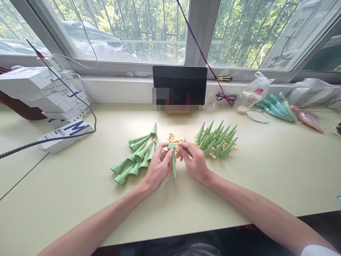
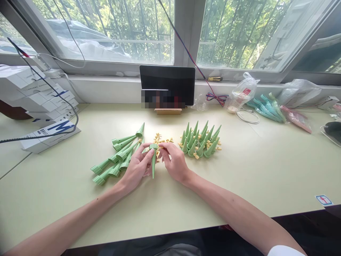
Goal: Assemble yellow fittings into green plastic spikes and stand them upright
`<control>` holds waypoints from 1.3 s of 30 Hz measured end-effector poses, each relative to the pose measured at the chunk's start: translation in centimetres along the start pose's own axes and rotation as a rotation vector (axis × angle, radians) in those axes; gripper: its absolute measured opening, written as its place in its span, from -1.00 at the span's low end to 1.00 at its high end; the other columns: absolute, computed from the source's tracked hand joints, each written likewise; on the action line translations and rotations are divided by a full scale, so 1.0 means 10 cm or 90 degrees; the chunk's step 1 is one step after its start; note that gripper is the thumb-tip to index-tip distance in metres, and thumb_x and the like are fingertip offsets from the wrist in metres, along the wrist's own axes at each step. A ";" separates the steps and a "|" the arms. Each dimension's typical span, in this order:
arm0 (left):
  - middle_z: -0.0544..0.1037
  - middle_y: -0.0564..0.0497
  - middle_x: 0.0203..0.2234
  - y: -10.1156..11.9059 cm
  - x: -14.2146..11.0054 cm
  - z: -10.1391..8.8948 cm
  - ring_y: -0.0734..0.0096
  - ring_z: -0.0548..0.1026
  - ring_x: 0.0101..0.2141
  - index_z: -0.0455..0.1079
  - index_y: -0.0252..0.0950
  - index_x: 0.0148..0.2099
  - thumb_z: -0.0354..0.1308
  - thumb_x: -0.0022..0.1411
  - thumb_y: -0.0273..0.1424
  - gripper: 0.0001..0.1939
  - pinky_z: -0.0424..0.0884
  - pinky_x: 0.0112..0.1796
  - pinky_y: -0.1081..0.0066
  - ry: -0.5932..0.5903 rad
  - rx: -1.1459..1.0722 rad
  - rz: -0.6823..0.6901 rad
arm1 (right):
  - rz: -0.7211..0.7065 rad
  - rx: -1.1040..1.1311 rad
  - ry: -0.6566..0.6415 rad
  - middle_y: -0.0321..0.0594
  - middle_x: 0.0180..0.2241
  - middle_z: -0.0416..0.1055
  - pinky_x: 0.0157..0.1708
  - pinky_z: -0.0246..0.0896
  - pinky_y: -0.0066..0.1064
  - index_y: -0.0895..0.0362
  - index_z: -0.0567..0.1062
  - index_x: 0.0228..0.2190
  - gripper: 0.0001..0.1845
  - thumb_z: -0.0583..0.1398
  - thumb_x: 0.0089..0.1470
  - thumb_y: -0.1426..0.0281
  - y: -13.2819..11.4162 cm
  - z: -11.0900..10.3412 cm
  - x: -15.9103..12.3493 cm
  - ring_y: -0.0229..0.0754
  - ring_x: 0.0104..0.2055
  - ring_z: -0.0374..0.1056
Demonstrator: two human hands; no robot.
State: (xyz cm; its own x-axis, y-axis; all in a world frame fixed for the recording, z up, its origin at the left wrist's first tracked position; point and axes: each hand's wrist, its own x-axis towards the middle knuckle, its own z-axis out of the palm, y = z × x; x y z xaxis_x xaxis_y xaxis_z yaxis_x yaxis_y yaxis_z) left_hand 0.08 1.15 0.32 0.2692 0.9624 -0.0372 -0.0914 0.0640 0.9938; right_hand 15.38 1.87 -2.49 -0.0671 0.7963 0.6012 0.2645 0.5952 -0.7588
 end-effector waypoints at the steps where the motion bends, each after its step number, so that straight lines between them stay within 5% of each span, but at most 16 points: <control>1: 0.32 0.20 -0.62 0.00 0.00 0.00 0.64 0.19 -0.72 0.24 -0.16 -0.04 0.12 0.32 -0.14 -0.72 0.15 -0.70 0.62 0.002 0.001 0.000 | 0.002 0.002 0.002 -0.23 -0.31 0.46 -0.36 0.42 -0.40 0.08 0.45 -0.15 -0.86 0.10 0.30 0.42 0.00 0.00 0.00 -0.27 -0.41 0.46; 19: 0.31 0.18 -0.59 0.00 0.00 0.00 0.62 0.16 -0.65 0.24 -0.13 0.03 0.15 0.27 -0.08 -0.62 0.05 -0.71 0.67 0.045 -0.078 -0.045 | 0.041 0.008 -0.021 -0.23 -0.33 0.50 -0.38 0.38 -0.43 0.10 0.48 -0.27 -0.89 0.16 0.26 0.36 -0.01 -0.02 0.03 -0.27 -0.44 0.42; 29: 0.34 0.15 -0.54 -0.02 0.00 -0.01 0.60 0.19 -0.63 0.25 -0.13 0.05 0.16 0.27 -0.07 -0.60 0.07 -0.70 0.65 0.045 -0.072 -0.043 | -0.010 -0.045 -0.014 -0.22 -0.40 0.47 -0.37 0.30 -0.39 0.11 0.52 -0.30 -0.85 0.16 0.27 0.36 -0.01 -0.04 0.03 -0.24 -0.41 0.34; 39: 0.28 0.17 -0.60 0.00 0.00 0.01 0.59 0.16 -0.64 0.25 -0.13 0.03 0.16 0.27 -0.08 -0.61 0.05 -0.70 0.65 0.033 -0.070 -0.037 | 0.022 -0.004 0.016 -0.19 -0.29 0.50 -0.37 0.38 -0.39 0.10 0.49 -0.18 -0.85 0.12 0.28 0.39 -0.01 -0.02 0.01 -0.26 -0.41 0.41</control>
State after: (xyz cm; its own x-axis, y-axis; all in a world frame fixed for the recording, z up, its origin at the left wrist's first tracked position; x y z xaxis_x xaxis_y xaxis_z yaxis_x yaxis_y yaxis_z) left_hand 0.13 1.10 0.29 0.2271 0.9685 -0.1023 -0.1821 0.1454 0.9725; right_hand 15.52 1.84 -2.31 -0.0343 0.8134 0.5808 0.2728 0.5667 -0.7775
